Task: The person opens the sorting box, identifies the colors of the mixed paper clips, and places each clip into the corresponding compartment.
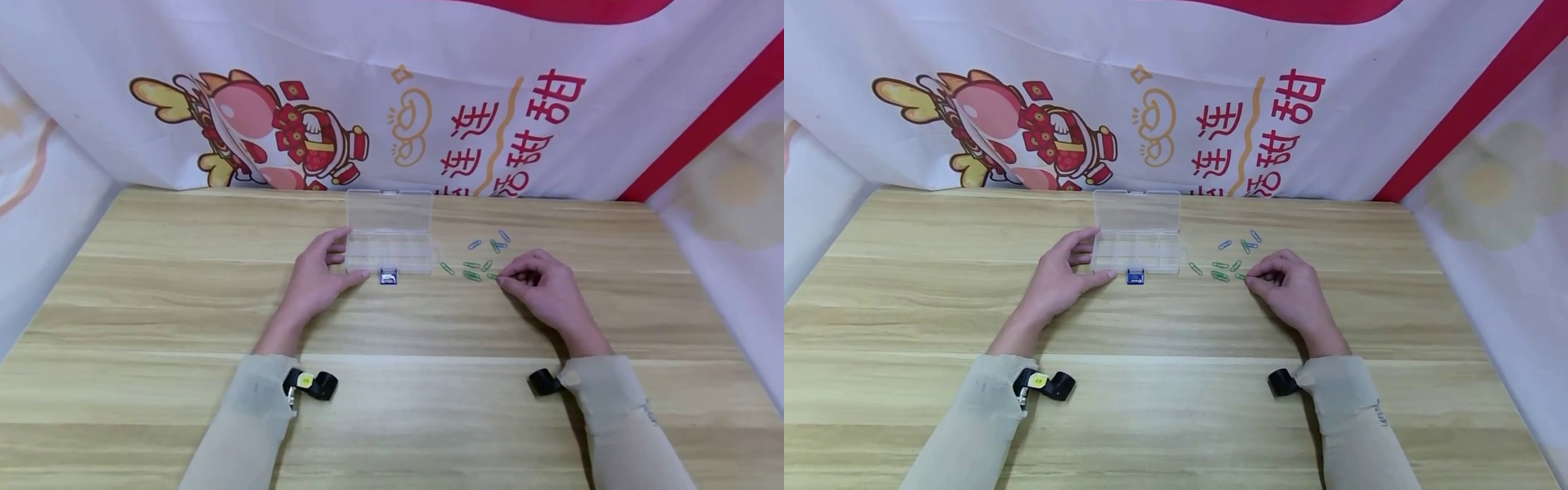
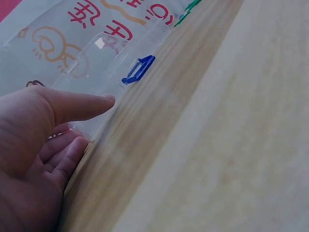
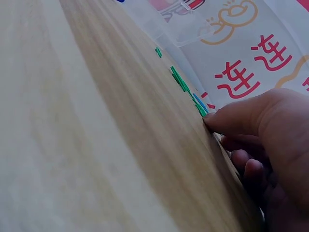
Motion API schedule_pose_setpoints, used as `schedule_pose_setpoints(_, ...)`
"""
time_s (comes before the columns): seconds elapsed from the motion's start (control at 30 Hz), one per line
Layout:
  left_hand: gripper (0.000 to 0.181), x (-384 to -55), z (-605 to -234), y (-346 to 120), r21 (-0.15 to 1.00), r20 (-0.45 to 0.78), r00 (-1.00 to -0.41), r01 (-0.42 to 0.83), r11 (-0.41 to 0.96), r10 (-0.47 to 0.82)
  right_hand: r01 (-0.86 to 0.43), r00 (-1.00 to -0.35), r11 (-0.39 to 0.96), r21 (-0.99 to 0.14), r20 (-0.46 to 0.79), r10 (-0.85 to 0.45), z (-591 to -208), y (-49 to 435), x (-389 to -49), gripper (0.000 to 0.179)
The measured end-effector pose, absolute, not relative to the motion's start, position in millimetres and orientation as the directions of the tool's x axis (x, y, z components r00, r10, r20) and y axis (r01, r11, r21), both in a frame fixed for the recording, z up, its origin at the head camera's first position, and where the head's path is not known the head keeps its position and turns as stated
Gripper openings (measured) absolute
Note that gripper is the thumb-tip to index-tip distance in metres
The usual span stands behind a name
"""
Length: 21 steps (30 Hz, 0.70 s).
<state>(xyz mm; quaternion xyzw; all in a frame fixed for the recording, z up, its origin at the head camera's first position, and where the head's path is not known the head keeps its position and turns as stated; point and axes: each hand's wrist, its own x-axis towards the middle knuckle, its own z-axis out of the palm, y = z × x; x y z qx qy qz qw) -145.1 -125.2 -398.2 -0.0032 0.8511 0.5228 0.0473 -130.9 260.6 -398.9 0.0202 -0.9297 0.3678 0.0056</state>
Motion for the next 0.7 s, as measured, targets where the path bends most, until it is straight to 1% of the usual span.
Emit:
schedule_pose_setpoints(0.2, 0.082, -145.9, -396.6, -125.3, 0.890, -0.085, -0.995, -0.055, 0.453, 0.046, -0.063, -0.998, 0.717, -0.694, 0.049, -0.040, -397.2, 260.0, -130.4, 0.019)
schedule_pose_setpoints(0.47, 0.083, -146.2, -395.1, -123.9, 0.887, -0.078, -0.996, -0.047, 0.458, 0.050, -0.065, -0.997, 0.715, -0.696, 0.078, -0.015, -397.9, 260.7, -129.0, 0.017)
schedule_pose_setpoints(0.7, 0.084, -145.2, -394.8, -124.9, 0.880, -0.093, -0.995, -0.062, 0.470, 0.043, -0.087, -0.993, 0.689, -0.720, 0.116, -0.004, -401.5, 259.8, -130.2, 0.018)
